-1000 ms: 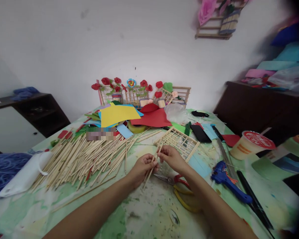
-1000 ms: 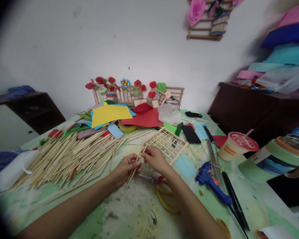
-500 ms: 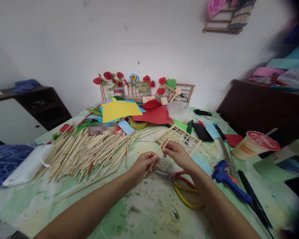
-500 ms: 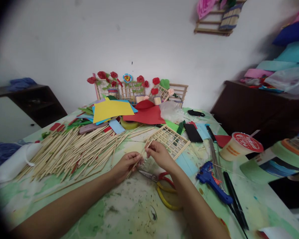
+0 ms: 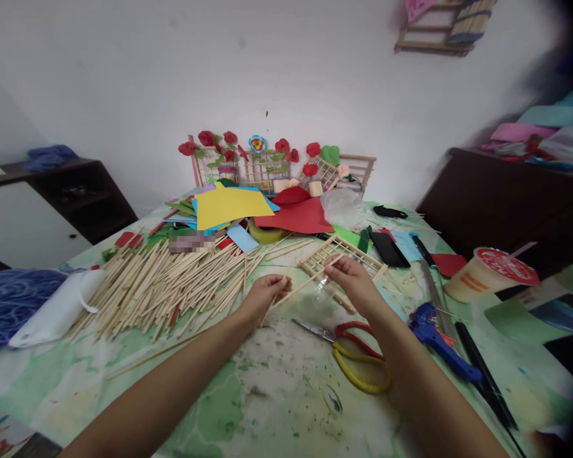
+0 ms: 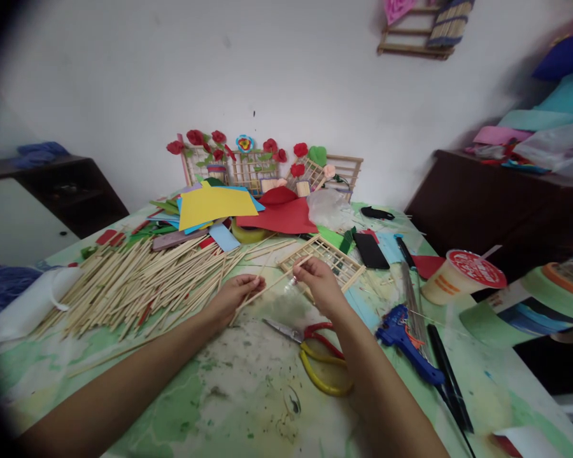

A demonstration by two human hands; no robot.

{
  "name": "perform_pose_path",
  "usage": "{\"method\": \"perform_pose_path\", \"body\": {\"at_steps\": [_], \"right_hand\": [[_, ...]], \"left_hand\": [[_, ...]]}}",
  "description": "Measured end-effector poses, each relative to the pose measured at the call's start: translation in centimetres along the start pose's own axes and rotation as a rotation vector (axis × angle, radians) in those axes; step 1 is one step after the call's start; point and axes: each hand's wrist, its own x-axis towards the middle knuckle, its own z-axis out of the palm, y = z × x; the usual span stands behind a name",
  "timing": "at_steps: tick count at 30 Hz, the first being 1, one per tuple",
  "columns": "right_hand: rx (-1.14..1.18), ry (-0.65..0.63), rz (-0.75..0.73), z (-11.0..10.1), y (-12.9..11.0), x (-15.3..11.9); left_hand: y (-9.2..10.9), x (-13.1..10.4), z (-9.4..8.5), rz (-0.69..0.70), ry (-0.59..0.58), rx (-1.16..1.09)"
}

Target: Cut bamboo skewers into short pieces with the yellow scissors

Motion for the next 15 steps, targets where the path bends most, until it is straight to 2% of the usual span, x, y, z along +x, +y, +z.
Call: {"method": "perform_pose_path", "body": {"at_steps": [3, 6, 9, 12, 15], "right_hand": [[0.097, 0.09, -0.013, 0.1, 0.1, 0.2], [0.166, 0.134, -0.02, 0.4, 0.5, 0.3], [0.199, 0.141, -0.011, 0.6, 0.7, 0.3], [0.199, 0.105, 0.01, 0.6, 0.6, 0.2], [0.195, 0.057, 0.021, 0.3, -0.1, -0.1]], "left_hand": [[0.4, 0.5, -0.7, 0.213, 0.117, 0.054], [0.8, 0.0, -0.5, 0.294, 0.156, 0.097], [0.9, -0.8, 0.2, 0.241, 0.028, 0.063], [0.8, -1.1, 0.6, 0.136, -0.126, -0.079], [0.9, -1.0, 0.4, 0.065, -0.193, -0.198]]}}
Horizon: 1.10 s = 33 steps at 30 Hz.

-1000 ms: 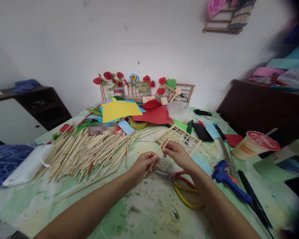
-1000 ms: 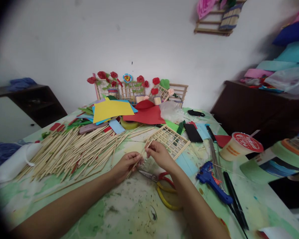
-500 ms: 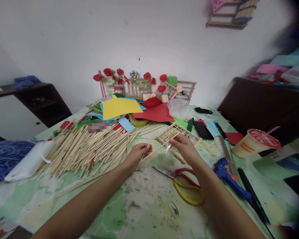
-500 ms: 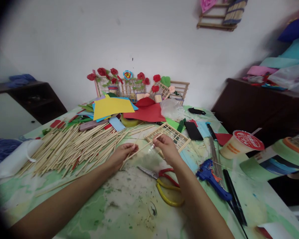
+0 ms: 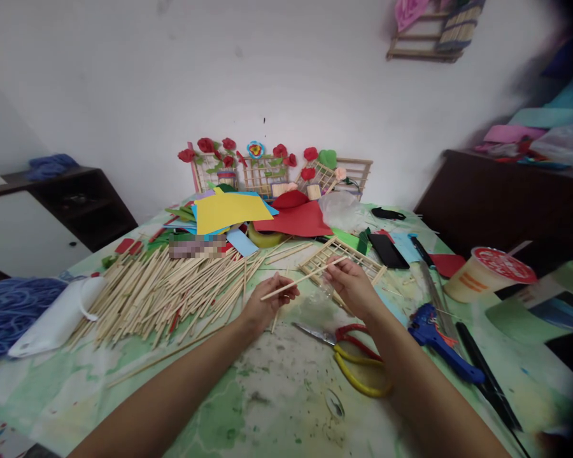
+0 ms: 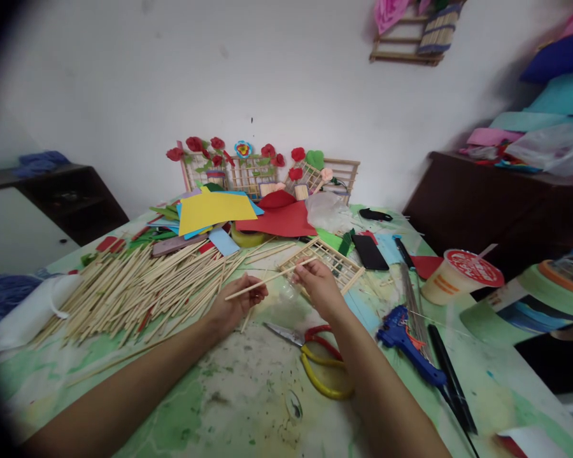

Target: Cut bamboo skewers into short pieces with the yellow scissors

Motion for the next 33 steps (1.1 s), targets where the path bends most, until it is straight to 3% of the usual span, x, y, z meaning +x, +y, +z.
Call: {"method": "perform_pose_path", "body": {"at_steps": [3, 6, 8, 10, 14, 18, 26, 33], "right_hand": [[-0.007, -0.037, 0.004, -0.3, -0.7, -0.2], [-0.051, -0.048, -0.006, -0.6, -0.9, -0.2], [-0.077, -0.036, -0.019, -0.7, -0.8, -0.2], [-0.08, -0.014, -0.029, -0.8, -0.8, -0.1], [-0.059, 0.054, -0.058, -1.3, -0.9, 0.2], [-0.034, 0.133, -0.095, -1.2, -0.8, 0.3], [-0.106, 0.017, -0.006, 1.7, 2.0, -0.5], [-0.174, -0.154, 0.024, 2.3, 2.3, -0.8]], "left_hand": [[0.6, -0.1, -0.3, -0.07, -0.139, -0.05], [1.2, -0.8, 0.0, -0.165, -0.359, 0.042], [1.2, -1.2, 0.4, -0.198, -0.414, 0.113], [1.0, -1.3, 0.6, -0.181, -0.373, 0.166], [0.8, 0.0, -0.3, -0.055, -0.177, 0.259], [1.0, 1.4, -1.7, 0.079, -0.002, 0.174], [0.3, 0.9, -0.8, 0.107, -0.037, -0.031], [1.7, 1.0, -1.0, 0.229, 0.033, -0.131]]}}
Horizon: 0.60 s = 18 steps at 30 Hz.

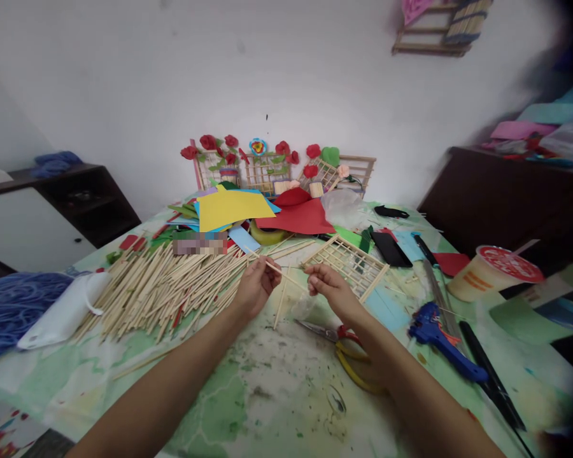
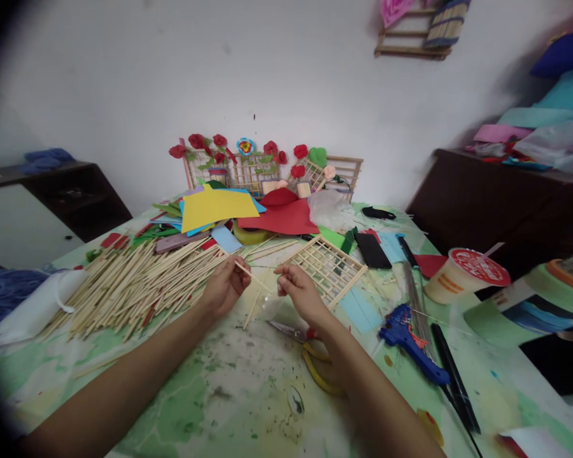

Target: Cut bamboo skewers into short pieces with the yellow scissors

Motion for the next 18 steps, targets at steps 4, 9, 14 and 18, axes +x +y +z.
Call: {"method": "perform_pose_path", "body": {"at_steps": [4, 9, 14, 18], "right_hand": [[-0.011, -0.106, 0.018, 0.1, -0.1, -0.3], [-0.041, -0.261, 0.067, 0.9, -0.4, -0.9], [-0.11, -0.311, 0.066, 2.1, -1.1, -1.5], [-0.125, -0.319, 0.049, 2.8, -1.0, -1.8]], "left_hand": [[0.2, 0.0, -0.2, -0.032, -0.129, 0.177], [-0.5, -0.5, 0.0, -0.094, -0.183, 0.316], [-1.0, -0.7, -0.2, -0.106, -0.193, 0.436], [-0.8, -0.9, 0.0, -0.113, -0.229, 0.546]]}}
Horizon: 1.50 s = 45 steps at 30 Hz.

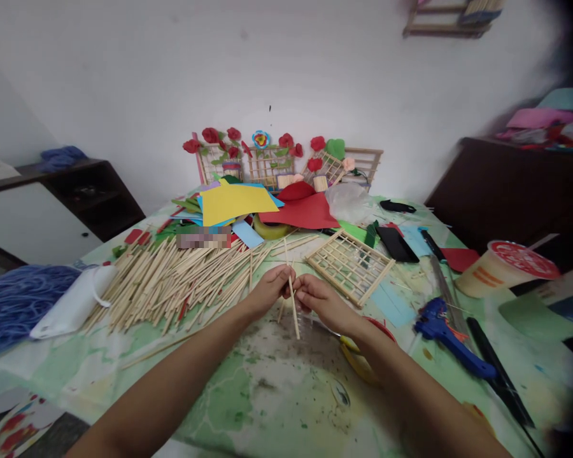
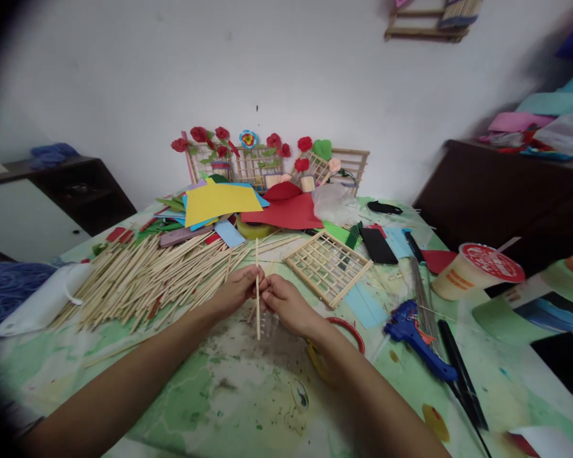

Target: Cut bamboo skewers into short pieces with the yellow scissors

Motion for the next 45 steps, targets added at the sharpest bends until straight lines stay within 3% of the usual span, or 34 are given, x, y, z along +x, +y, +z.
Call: {"method": "perform_pose_path", "body": {"at_steps": [8, 11, 18, 27, 39, 45], "right_hand": [[-0.045, 0.111, 0.014, 0.6, 0.5, 0.2], [-0.015, 0.231, -0.018, 0.1, 0.3, 0.3], [-0.031, 0.558, -0.094, -1.8, 1.1, 0.9], [-0.114, 0.547, -0.064, -1.9, 1.8, 0.9], [-0.152, 0.569, -0.047, -2.7, 2.2, 1.0], [-0.231, 0.573, -0.093, -2.8, 1.6, 0.9]], "left_hand": [[0.4, -0.3, 0.5, 0.058, 0.02, 0.216], [0.2, -0.3, 0.8, 0.057, 0.041, 0.189], [0.0, -0.6, 1.5, 0.013, -0.151, 0.146], [-0.1, -0.9, 1.6, -0.039, -0.16, 0.166], [-0.8, -0.6, 1.3, -0.057, 0.004, 0.165], [-0.8, -0.6, 1.4, -0.072, -0.004, 0.176]]}}
